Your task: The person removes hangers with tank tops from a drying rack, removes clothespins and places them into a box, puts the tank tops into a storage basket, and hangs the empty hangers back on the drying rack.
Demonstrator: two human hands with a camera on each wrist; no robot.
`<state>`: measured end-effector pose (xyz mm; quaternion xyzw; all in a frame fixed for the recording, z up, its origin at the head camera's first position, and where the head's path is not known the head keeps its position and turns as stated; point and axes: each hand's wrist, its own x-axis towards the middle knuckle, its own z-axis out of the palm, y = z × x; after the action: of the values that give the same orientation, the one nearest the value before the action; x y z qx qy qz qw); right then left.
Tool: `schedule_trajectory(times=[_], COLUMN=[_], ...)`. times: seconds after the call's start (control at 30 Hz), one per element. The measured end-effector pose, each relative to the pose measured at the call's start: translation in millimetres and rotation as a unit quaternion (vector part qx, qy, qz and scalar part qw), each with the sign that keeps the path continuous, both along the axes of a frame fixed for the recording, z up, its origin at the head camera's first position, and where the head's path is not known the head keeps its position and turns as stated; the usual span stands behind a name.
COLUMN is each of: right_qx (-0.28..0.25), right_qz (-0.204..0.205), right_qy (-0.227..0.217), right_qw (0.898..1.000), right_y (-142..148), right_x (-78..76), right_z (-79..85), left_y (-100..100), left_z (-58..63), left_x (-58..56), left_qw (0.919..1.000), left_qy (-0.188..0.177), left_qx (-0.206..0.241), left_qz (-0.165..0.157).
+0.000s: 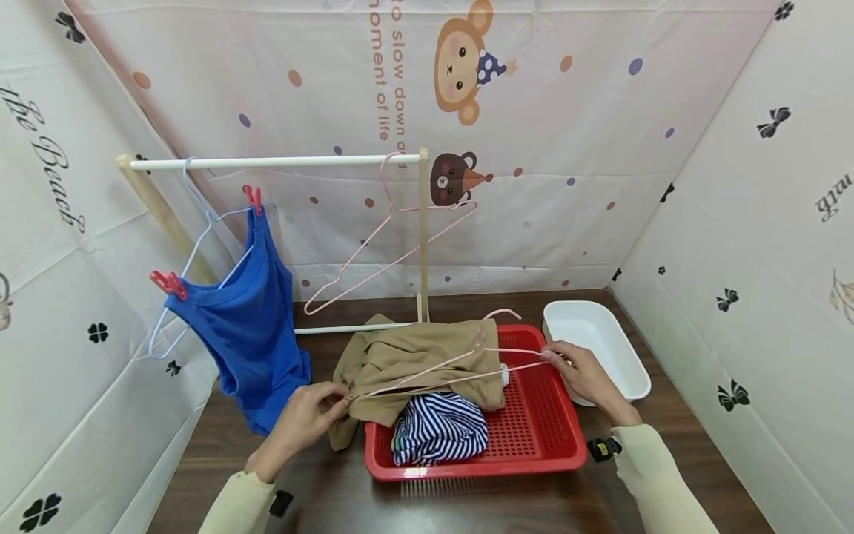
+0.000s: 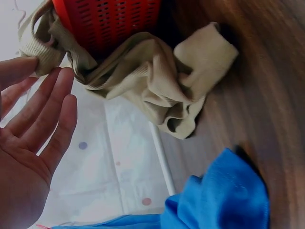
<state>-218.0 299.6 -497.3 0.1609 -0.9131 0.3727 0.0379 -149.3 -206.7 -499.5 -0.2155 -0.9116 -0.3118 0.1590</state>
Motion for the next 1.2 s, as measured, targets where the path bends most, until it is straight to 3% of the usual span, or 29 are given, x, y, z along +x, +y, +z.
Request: schedule_trajectory(times=[0.3, 0.53, 0.73, 0.87, 1.0, 1.2], right_qx=[-0.002, 0.005, 0.0, -0.015, -0.016, -0.001], right_qz=[-0.003, -0.01, -0.005, 0.006, 0.009, 0.0], right_qy=[0.005, 0.005, -0.002, -0.026, -0.042, -0.028], right_qw=[1.0, 1.0, 1.0, 1.0, 0.999, 1.0], right_y=[-2, -6, -9, -13, -17, -19], right_x=[1.4, 3.5, 5.8, 7.0, 7.4, 7.3], right_z=[0.0, 1.0, 1.8, 3.2, 4.4, 3.4], left_y=[0, 7, 11, 12, 17, 34], left_z=[-15.6, -16.4, -14.5, -13.0, -7.8, 2.7], left_x=[0.3, -2.2, -4.7, -5.3, -4.8, -5.9], left_qw=[0.9983, 0.9973, 0.9976, 0.9988, 0.9996, 0.9976], left_qy=[-0.054, -0.056, -0.044, -0.027, 0.003, 0.028], left_qx=[-0.013, -0.028, -0.036, -0.033, -0.026, -0.012], left_qz=[0.016, 0.039, 0.039, 0.026, -0.009, -0.062])
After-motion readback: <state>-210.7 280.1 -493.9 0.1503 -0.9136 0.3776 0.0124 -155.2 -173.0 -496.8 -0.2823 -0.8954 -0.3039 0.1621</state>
